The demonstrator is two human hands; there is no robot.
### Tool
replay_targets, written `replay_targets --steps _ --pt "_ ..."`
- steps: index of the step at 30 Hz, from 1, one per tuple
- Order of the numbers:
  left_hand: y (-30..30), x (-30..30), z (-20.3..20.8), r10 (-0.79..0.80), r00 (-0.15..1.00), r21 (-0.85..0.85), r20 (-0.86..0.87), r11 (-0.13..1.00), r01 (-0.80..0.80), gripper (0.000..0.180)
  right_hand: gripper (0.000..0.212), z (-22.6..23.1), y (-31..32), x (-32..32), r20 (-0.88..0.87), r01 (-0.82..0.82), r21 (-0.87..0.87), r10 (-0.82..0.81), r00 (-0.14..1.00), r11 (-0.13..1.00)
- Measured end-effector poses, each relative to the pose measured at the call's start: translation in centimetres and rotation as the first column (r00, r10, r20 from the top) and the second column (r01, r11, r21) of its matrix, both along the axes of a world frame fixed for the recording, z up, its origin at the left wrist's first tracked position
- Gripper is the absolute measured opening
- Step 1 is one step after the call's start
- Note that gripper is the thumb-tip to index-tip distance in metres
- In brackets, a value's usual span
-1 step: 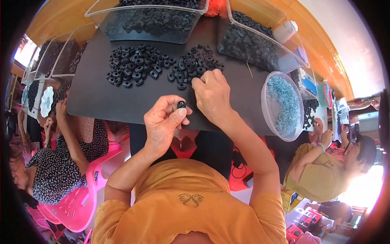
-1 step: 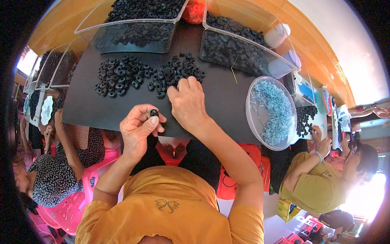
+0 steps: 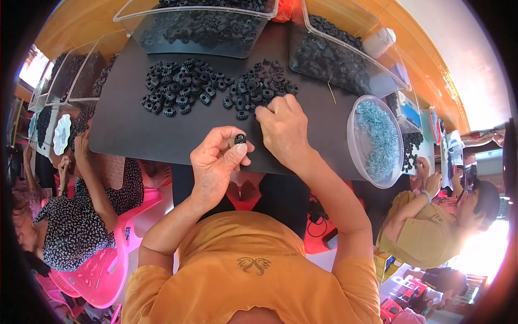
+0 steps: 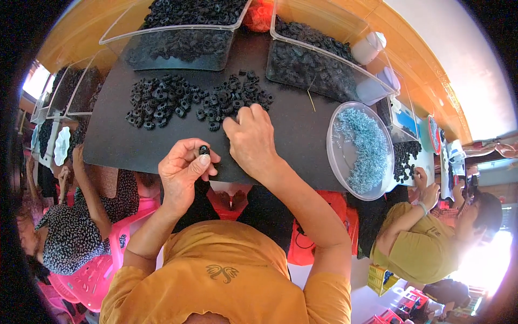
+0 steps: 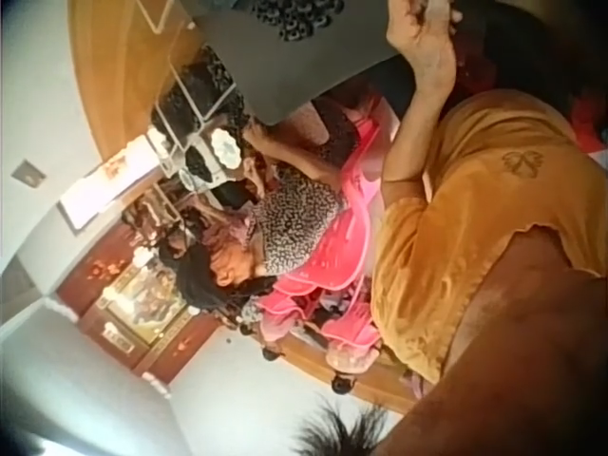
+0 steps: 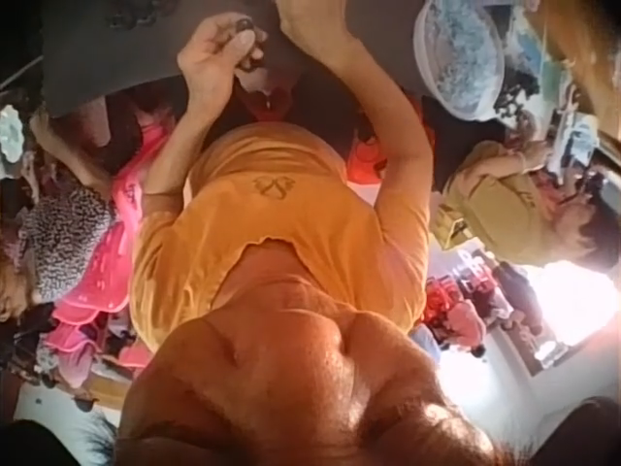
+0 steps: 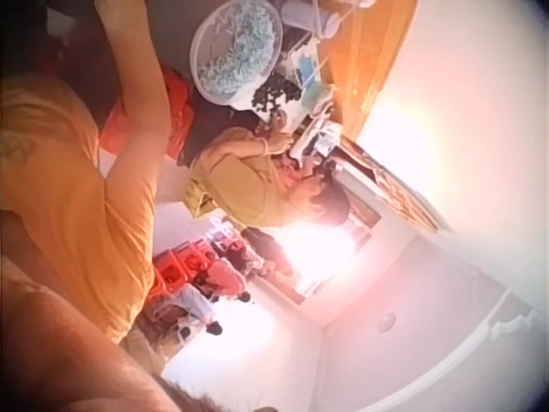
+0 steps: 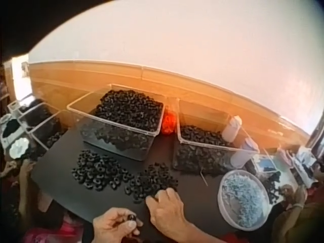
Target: Manually inserting small pins into black plastic components at an assembly station.
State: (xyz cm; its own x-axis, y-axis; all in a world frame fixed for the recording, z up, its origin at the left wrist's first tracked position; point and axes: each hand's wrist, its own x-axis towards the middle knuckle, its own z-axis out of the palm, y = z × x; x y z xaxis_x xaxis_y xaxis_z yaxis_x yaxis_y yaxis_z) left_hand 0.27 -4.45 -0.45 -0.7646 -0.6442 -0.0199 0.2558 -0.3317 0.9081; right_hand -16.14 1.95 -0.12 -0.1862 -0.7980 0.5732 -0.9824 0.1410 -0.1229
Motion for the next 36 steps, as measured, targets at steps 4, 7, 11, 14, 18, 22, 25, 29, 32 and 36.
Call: replay_targets --steps 4,7,11,14,18,22,25,29,32,36 --pt "-0.9 0.4 -0.2 0.039 0.999 -0.082 0.021 0.996 -0.037 0.017 0.012 0.4 1.6 -0.5 0.097 0.004 -0.026 -0.002 0.995 1.0" --pt "-1.2 0.2 -0.3 0.067 0.998 -0.096 0.011 0.993 -0.065 0.018 0.016 0.7 1.5 -0.7 0.214 0.051 -0.044 -0.041 0.976 0.998" --pt "-1.3 0.2 -0.6 0.058 0.998 -0.085 0.039 0.995 -0.054 0.019 0.017 0.3 -0.1 -0.2 0.219 0.01 -0.093 0.01 0.976 0.996" --pt "-1.3 0.3 -0.8 0.041 0.998 -0.074 0.04 0.997 -0.038 0.017 0.016 -0.3 -1.1 0.0 0.199 0.007 -0.059 0.005 0.98 0.998" --pt "-1.2 0.3 -0.7 0.033 0.999 -0.066 0.035 0.997 -0.03 0.018 0.016 -0.4 -1.4 0.1 0.194 0.014 -0.031 -0.007 0.981 0.999" --pt "-1.2 0.4 -0.6 0.033 0.998 -0.074 0.048 0.997 -0.029 0.019 0.016 -0.2 -1.0 0.2 0.187 0.004 -0.019 0.0 0.982 1.0" --pt "-1.2 0.4 -0.7 0.033 0.998 -0.072 0.048 0.997 -0.03 0.019 0.014 0.1 -0.9 0.5 0.262 -0.017 -0.012 0.02 0.965 1.0" --pt "-1.1 0.4 -0.7 0.031 0.998 -0.08 0.055 0.996 -0.027 0.02 0.014 -0.3 -1.5 0.5 0.227 -0.042 -0.027 0.048 0.973 0.999" --pt "-1.2 0.4 -0.8 0.028 0.998 -0.082 0.047 0.996 -0.024 0.02 0.016 -0.3 -1.7 0.4 0.213 -0.039 -0.017 0.042 0.976 0.999" --pt "-1.1 0.6 -0.9 0.028 0.999 -0.058 0.031 0.998 -0.027 0.02 0.019 0.6 0.1 0.4 0.12 -0.06 0.012 0.058 0.991 0.998"
